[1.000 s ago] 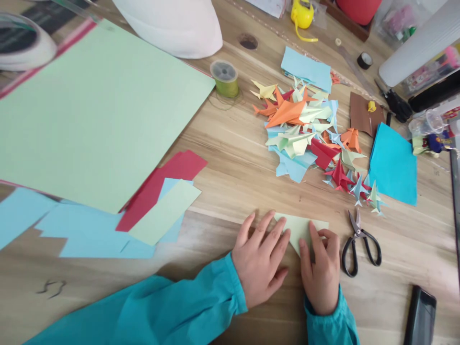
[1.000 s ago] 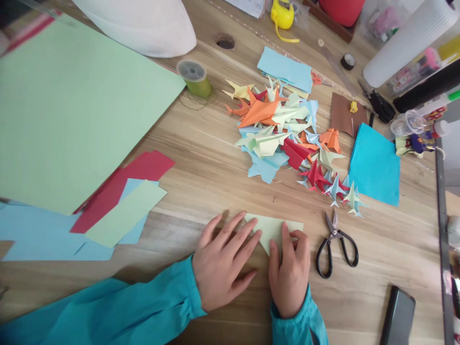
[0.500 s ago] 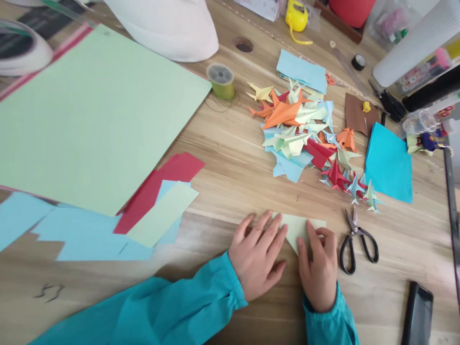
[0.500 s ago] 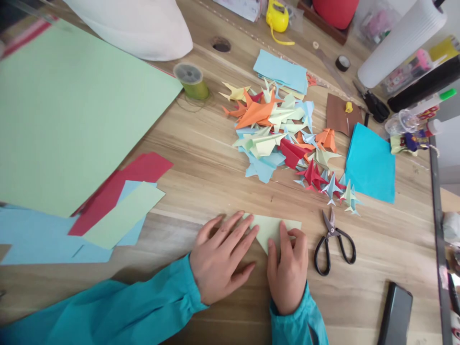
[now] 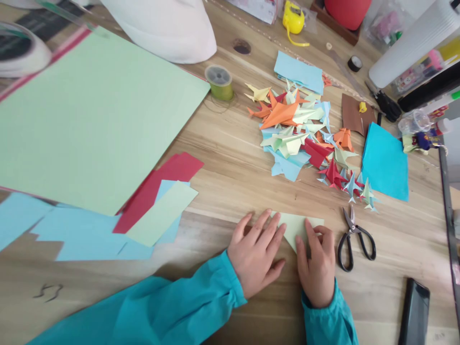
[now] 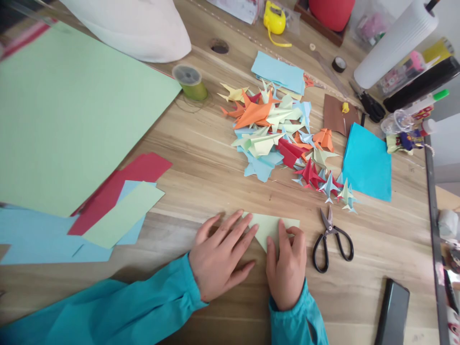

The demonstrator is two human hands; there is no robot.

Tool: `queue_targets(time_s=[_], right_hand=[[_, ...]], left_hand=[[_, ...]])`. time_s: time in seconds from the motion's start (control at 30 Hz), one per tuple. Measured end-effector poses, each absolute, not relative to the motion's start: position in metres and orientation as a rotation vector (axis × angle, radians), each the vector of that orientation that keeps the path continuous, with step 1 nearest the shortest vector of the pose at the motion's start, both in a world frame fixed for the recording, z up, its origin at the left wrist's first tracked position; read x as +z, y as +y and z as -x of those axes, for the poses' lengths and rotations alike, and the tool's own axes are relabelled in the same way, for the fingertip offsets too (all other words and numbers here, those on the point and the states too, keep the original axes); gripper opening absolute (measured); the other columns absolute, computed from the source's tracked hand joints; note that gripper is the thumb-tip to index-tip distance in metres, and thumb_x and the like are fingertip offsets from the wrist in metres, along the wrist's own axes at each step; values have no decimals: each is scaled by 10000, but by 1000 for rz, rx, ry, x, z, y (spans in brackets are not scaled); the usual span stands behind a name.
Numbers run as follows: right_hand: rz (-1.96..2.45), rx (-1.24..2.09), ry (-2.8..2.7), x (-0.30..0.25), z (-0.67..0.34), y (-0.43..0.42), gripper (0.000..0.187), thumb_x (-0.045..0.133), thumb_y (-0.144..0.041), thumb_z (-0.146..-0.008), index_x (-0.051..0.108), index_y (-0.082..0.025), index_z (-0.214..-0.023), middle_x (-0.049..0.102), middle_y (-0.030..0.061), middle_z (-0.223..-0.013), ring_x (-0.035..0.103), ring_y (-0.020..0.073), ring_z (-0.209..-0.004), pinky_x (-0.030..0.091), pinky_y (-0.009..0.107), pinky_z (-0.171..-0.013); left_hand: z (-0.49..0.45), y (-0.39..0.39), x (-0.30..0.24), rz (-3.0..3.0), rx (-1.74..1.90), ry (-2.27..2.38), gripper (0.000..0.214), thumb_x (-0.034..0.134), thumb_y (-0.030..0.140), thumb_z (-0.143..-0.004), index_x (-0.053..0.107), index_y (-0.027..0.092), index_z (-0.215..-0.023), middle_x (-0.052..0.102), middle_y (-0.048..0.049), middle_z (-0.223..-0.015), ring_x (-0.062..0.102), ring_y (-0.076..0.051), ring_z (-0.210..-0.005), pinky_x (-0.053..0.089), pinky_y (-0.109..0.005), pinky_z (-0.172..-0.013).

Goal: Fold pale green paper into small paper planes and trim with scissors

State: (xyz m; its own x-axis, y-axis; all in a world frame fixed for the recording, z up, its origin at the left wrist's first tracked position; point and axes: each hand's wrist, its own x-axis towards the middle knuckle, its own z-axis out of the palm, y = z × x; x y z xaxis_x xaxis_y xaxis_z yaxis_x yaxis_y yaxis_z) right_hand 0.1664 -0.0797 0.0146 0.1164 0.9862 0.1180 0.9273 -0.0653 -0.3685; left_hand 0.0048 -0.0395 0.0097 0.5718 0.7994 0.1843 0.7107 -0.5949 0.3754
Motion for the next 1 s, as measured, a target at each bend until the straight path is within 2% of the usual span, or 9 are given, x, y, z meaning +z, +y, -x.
queue_targets(time_s=[0.2, 0.37, 0.5, 0.7, 0.8, 0.93, 1.0], right_hand=[[2039, 208, -1882, 14, -167, -79, 398, 470, -298, -857, 486, -169, -1233, 451, 116, -992, 507, 205, -875, 482, 386, -756], [2005, 177, -1878, 12, -167, -77, 380, 454, -307, -862, 504, -165, -1211, 458, 110, -980, 513, 195, -843, 486, 385, -749], [1991, 128, -1881, 11, -168, -76, 373, 441, -320, -864, 526, -154, -1188, 468, 115, -961, 512, 219, -898, 490, 386, -736], [2002, 156, -1883, 15, -169, -72, 369, 409, -339, -877, 572, -122, -1127, 480, 112, -932, 523, 195, -847, 479, 328, -716], [2006, 194, -1897, 19, -175, -67, 356, 397, -350, -886, 614, -139, -1073, 499, 85, -889, 536, 149, -752, 454, 267, -683], [1948, 121, -1988, 15, -193, -58, 342, 406, -329, -891, 706, -172, -840, 506, 34, -721, 504, 108, -638, 397, 221, -640], [1857, 100, -2041, 10, -201, -56, 310, 433, -321, -882, 706, -174, -884, 525, 37, -731, 507, 107, -660, 384, 211, -640]], left_hand=[[-3, -39, 9, -2577, 374, 1215, 677, 528, 646, -666, 540, 234, -1203, 470, -114, -1318, 378, -340, -1212, 188, -541, -1004], [-3, -40, 12, -2615, 303, 1184, 766, 530, 718, -601, 505, 284, -1232, 431, -132, -1345, 332, -351, -1244, 173, -560, -1002], [-5, -42, 13, -2624, 285, 1171, 800, 545, 745, -546, 516, 313, -1219, 410, -143, -1356, 292, -366, -1266, 163, -564, -1007], [-6, -44, 11, -2696, 282, 1146, 804, 544, 752, -535, 513, 330, -1219, 389, -157, -1367, 273, -369, -1278, 150, -567, -1008], [-6, -44, 9, -2730, 293, 1136, 783, 546, 748, -540, 534, 324, -1199, 393, -161, -1362, 276, -373, -1271, 142, -569, -1004], [-6, -43, 6, -2786, 302, 1122, 781, 500, 762, -567, 529, 315, -1207, 387, -167, -1363, 294, -370, -1260, 144, -564, -1002], [-6, -44, 5, -2813, 298, 1119, 787, 474, 764, -587, 514, 302, -1223, 383, -172, -1364, 296, -367, -1264, 147, -556, -1007]])
